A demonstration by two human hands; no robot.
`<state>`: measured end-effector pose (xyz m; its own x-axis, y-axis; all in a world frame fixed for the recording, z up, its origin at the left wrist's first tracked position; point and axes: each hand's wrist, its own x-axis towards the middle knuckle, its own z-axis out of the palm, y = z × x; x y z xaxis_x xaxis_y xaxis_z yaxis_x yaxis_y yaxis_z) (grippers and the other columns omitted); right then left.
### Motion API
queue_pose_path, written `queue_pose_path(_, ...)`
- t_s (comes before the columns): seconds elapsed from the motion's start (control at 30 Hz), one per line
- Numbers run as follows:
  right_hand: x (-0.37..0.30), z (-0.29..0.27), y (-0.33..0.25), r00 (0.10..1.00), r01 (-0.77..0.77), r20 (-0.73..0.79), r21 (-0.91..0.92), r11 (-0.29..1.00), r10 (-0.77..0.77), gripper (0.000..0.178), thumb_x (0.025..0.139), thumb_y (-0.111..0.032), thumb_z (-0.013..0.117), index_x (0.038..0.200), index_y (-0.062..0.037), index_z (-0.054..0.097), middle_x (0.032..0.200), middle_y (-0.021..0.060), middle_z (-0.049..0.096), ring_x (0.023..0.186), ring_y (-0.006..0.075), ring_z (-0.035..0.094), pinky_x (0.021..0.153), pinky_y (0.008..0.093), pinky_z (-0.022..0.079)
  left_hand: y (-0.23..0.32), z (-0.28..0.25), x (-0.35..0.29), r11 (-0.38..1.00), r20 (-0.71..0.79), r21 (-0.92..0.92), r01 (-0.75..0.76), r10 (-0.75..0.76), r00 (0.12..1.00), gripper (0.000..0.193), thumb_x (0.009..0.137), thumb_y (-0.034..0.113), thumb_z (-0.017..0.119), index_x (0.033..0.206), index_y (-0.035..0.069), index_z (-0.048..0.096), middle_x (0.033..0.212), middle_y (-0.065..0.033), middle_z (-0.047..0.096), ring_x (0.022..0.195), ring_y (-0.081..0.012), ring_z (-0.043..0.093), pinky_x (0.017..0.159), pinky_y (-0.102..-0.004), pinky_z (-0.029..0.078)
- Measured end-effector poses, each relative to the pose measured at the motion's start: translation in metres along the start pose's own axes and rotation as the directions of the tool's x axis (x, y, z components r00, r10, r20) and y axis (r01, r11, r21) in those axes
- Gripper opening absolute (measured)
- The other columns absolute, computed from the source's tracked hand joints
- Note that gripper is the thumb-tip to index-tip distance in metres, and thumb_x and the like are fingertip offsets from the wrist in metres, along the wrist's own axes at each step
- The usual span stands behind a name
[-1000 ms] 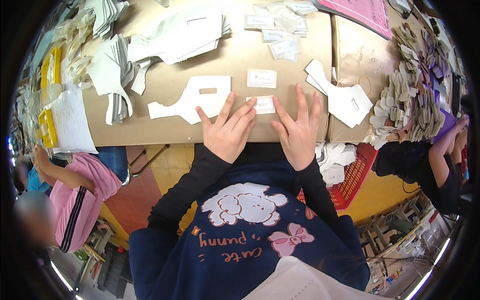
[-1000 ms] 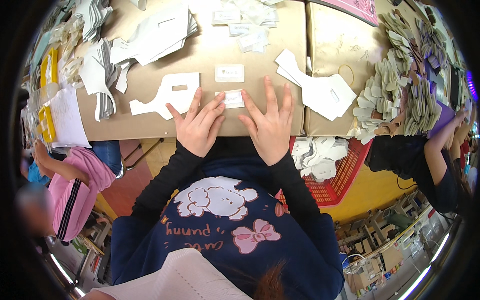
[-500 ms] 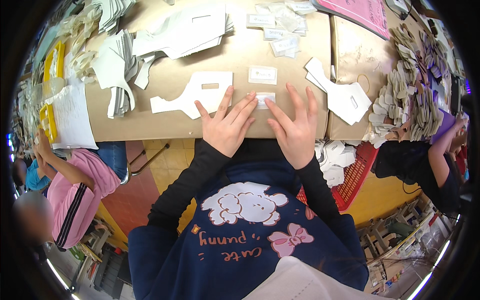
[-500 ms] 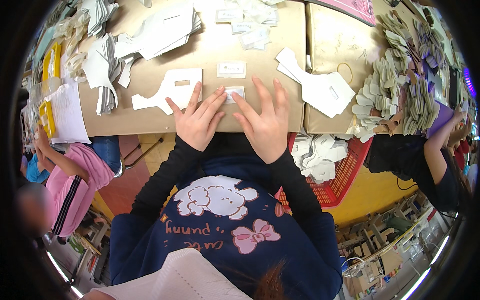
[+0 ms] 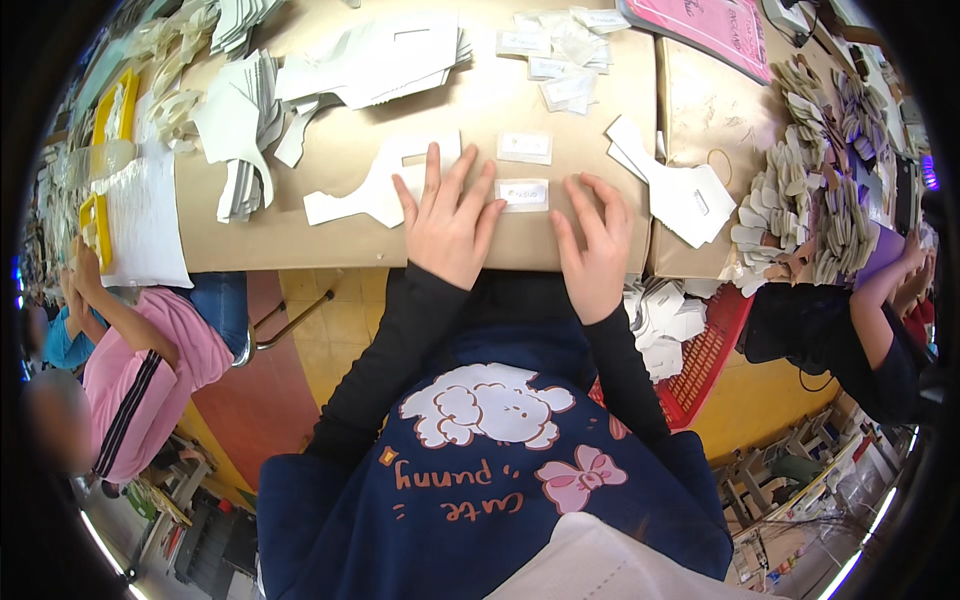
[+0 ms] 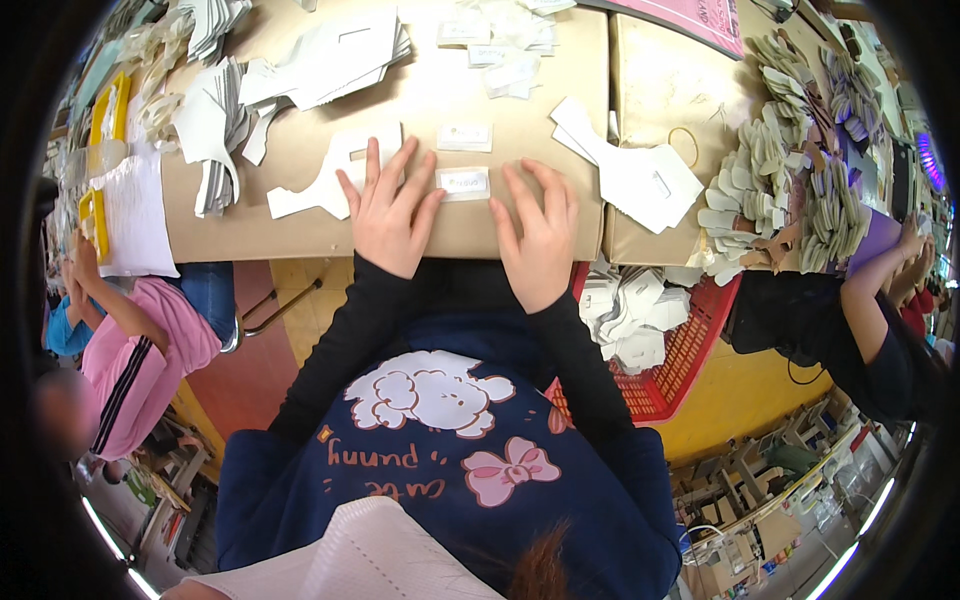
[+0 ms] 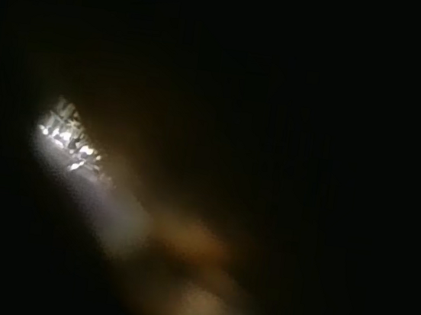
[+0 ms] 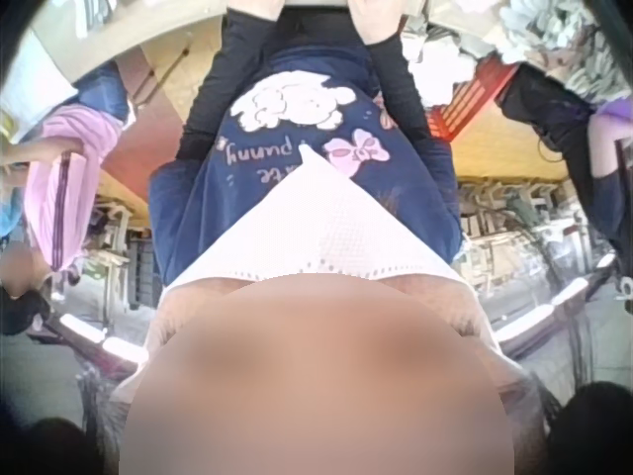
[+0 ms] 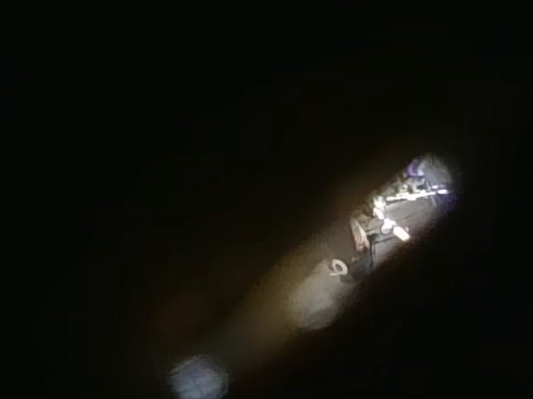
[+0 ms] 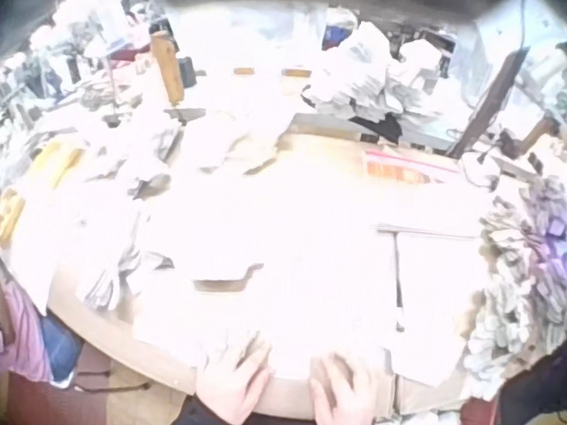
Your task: The person assembles face masks by inserting small rectangular nose-bridge strips into white mask blanks. They handle stacks of masks and strips, place a strip into each mask, and set the finished units aside on the table.
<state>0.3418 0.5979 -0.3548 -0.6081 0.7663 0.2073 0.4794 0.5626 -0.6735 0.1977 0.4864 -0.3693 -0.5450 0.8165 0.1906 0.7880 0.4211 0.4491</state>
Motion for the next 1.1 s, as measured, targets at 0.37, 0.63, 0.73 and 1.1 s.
queue_pose_path(0.37,0.013,0.000,-0.019,0.951,-0.309,0.169,0.522,0.795,0.259,0.012,0.081,-0.011,0.079,0.088,-0.0060,0.070,0.084,0.0013,0.066,0.079,0.0162,0.059,0.076,0.0303,0.044,-0.001,-0.035,0.013,0.702,0.312,-0.638,0.317,-0.141,0.940,0.010,0.090,0.008,0.070,0.096,0.001,0.070,0.113,-0.0089,0.070,0.117,-0.0226,0.062,0.113,-0.0467,0.034)
queue_pose_path(0.63,0.022,-0.025,-0.035,0.885,-0.457,0.377,0.588,0.667,0.274,0.012,0.088,-0.010,0.074,0.091,0.0016,0.073,0.081,-0.0001,0.066,0.068,0.0040,0.047,0.062,0.0214,0.036,0.006,-0.060,0.028,0.445,0.356,-0.801,0.401,-0.186,0.916,0.019,0.089,0.008,0.072,0.105,-0.001,0.067,0.096,-0.0041,0.069,0.094,-0.0129,0.062,0.089,-0.0282,0.047)
queue_pose_path(0.73,0.025,-0.025,-0.038,0.906,-0.414,0.343,0.587,0.696,0.250,0.012,0.088,-0.009,0.074,0.090,0.0030,0.073,0.079,0.0013,0.065,0.068,0.0044,0.047,0.061,0.0217,0.036,0.007,-0.060,0.030,0.450,0.303,-0.819,0.356,-0.188,0.934,0.026,0.088,0.007,0.072,0.111,0.000,0.065,0.092,-0.0043,0.070,0.091,-0.0134,0.062,0.088,-0.0289,0.048)
queue_pose_path(1.1,0.020,-0.018,-0.043,0.906,-0.420,0.326,0.601,0.680,0.270,0.012,0.088,-0.007,0.074,0.091,0.0041,0.073,0.080,0.0032,0.066,0.070,0.0075,0.051,0.065,0.0230,0.041,-0.006,-0.058,0.033,0.342,0.332,-0.858,0.383,-0.199,0.922,0.044,0.088,-0.001,0.072,0.118,0.006,0.041,0.085,-0.0064,0.068,0.085,-0.0099,0.059,0.083,-0.0264,0.045)
